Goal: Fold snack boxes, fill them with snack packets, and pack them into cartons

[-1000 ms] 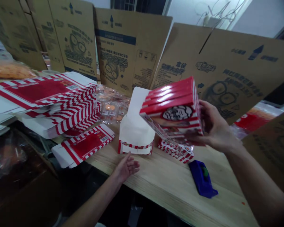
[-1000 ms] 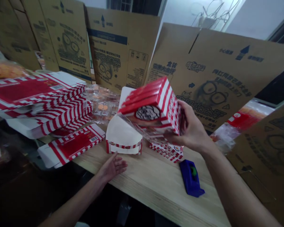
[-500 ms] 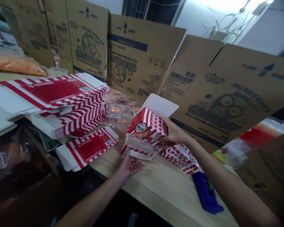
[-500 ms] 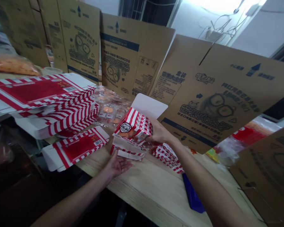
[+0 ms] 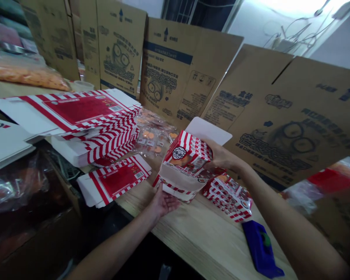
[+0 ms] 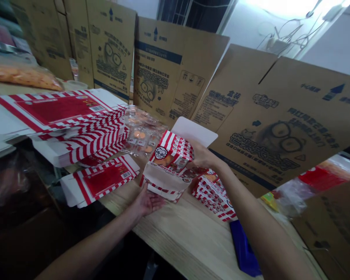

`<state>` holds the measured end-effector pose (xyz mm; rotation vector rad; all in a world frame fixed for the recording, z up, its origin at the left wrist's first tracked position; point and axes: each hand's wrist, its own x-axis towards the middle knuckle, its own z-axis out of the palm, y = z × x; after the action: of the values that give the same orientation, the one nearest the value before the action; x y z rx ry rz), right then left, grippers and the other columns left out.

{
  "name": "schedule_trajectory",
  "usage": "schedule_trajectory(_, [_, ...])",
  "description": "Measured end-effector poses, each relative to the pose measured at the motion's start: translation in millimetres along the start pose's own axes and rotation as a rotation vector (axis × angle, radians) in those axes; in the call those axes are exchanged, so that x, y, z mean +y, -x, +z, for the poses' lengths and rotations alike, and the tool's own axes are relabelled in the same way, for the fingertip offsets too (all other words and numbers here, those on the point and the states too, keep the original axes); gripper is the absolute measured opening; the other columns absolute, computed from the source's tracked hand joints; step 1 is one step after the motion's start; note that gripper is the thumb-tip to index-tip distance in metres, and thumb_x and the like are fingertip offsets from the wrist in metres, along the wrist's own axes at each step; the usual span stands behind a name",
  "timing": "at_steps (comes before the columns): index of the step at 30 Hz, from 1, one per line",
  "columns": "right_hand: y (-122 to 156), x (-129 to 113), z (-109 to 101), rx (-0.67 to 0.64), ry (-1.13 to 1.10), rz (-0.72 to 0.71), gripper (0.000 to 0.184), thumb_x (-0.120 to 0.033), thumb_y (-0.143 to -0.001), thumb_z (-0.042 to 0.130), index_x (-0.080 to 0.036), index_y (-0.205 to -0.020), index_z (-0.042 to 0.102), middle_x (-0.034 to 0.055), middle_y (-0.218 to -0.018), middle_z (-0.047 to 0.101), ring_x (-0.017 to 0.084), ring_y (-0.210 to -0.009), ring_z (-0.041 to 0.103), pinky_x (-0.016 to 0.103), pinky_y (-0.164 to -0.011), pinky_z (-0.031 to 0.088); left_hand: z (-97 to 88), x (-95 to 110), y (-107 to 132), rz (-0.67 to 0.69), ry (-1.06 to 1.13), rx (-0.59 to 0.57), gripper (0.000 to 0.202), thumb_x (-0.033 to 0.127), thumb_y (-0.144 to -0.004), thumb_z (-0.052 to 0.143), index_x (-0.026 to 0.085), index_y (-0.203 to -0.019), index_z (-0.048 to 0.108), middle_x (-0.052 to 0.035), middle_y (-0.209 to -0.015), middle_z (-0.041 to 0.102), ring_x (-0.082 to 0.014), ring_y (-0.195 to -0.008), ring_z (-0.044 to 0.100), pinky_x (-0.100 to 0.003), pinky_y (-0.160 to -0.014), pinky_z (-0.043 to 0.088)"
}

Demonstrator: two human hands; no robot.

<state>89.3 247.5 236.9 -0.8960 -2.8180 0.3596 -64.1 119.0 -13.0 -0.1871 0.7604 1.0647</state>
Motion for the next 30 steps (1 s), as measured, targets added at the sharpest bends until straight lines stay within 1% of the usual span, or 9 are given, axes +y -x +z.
schedule_trajectory(3, [-0.1,9.2,4.2,-0.023,-0.055,0.027,0.094,-0.027,-0.053,0.078,-0.017,-0.139,0.04,0.0148,-0.137,0.049,0.036,-0.125,0.047,0.051,-0.108,0.034,0.3,2.6,3.0,-0.003,0.006,-0.005,0.088,0.079,-0.082,0.031,0.001,-0.117,0.054,-0.0247,-0.087,0.069,-0.0322,-0.076,0.07,-0.039,-0.063,0.056])
schedule_trajectory(6, [3.6,20.8,4.9,-0.04,-0.129,0.026,0.096,-0.03,-0.053,0.078,-0.021,-0.14,0.038,0.0121,-0.139,0.049,0.035,-0.125,0.047,0.05,-0.107,0.035,0.8,6.9,5.8,-0.008,0.004,-0.015,0.089,0.078,-0.083,0.028,0.0,-0.116,0.054,-0.0262,-0.091,0.069,-0.0324,-0.078,0.07,-0.039,-0.065,0.056])
schedule_trajectory(10, [7.0,27.3,14.1,-0.08,-0.076,-0.02,0.093,-0.029,-0.051,0.078,-0.021,-0.137,0.044,0.0104,-0.137,0.051,0.035,-0.124,0.047,0.049,-0.107,0.034,2.0,9.2,4.0,-0.027,-0.015,-0.04,0.087,0.077,-0.082,0.034,0.0,-0.119,0.053,-0.0271,-0.098,0.067,-0.0335,-0.083,0.069,-0.041,-0.068,0.056])
schedule_trajectory(13, [6.7,25.5,36.5,-0.096,-0.014,0.078,0.087,-0.027,-0.051,0.077,-0.019,-0.134,0.049,0.0114,-0.13,0.056,0.035,-0.118,0.051,0.05,-0.102,0.038,2.9,4.3,2.3,-0.059,-0.03,-0.069,0.08,0.069,-0.084,0.044,-0.001,-0.122,0.05,-0.0294,-0.103,0.065,-0.0361,-0.088,0.068,-0.044,-0.071,0.054])
schedule_trajectory(16, [6.3,22.4,65.5,-0.116,-0.028,0.18,0.084,-0.025,-0.05,0.077,-0.017,-0.13,0.051,0.0113,-0.121,0.061,0.034,-0.11,0.056,0.048,-0.096,0.043,2.7,-6.0,3.5,-0.038,0.001,-0.115,0.072,0.062,-0.089,0.041,-0.001,-0.124,0.048,-0.0275,-0.104,0.064,-0.0346,-0.09,0.066,-0.045,-0.077,0.052])
schedule_trajectory(19, [8.7,21.7,88.9,-0.142,-0.074,0.241,0.085,-0.024,-0.049,0.078,-0.014,-0.129,0.052,0.0121,-0.115,0.063,0.033,-0.101,0.059,0.045,-0.089,0.047,0.6,-16.9,4.3,0.006,0.057,-0.169,0.071,0.063,-0.091,0.036,0.001,-0.125,0.047,-0.0248,-0.105,0.064,-0.0324,-0.091,0.066,-0.045,-0.081,0.051])
schedule_trajectory(23, [15.5,24.9,104.8,-0.177,-0.129,0.235,0.084,-0.025,-0.051,0.078,-0.017,-0.13,0.05,0.0115,-0.114,0.064,0.031,-0.097,0.06,0.044,-0.085,0.05,-2.8,-24.4,0.5,0.026,0.119,-0.198,0.075,0.068,-0.089,0.031,0.005,-0.128,0.043,-0.0261,-0.112,0.061,-0.034,-0.099,0.063,-0.046,-0.085,0.048])
schedule_trajectory(27, [20.7,24.1,116.9,-0.238,0.034,0.285,0.1,-0.03,-0.051,0.08,-0.013,-0.14,0.039,0.0189,-0.126,0.055,0.039,-0.113,0.052,0.049,-0.093,0.046,-1.8,-25.0,-2.5,0.01,0.155,-0.226,0.075,0.069,-0.088,0.032,0.006,-0.127,0.044,-0.027,-0.116,0.059,-0.036,-0.107,0.06,-0.048,-0.089,0.046])
schedule_trajectory(30, [23.4,20.3,127.4,-0.324,0.161,0.357,0.108,-0.042,-0.061,0.076,-0.012,-0.149,0.022,0.0254,-0.137,0.044,0.044,-0.123,0.044,0.055,-0.098,0.04,-0.2,-25.2,-0.5,0.0,0.159,-0.242,0.072,0.069,-0.087,0.033,0.007,-0.121,0.048,-0.0252,-0.112,0.06,-0.0357,-0.106,0.06,-0.048,-0.09,0.046])
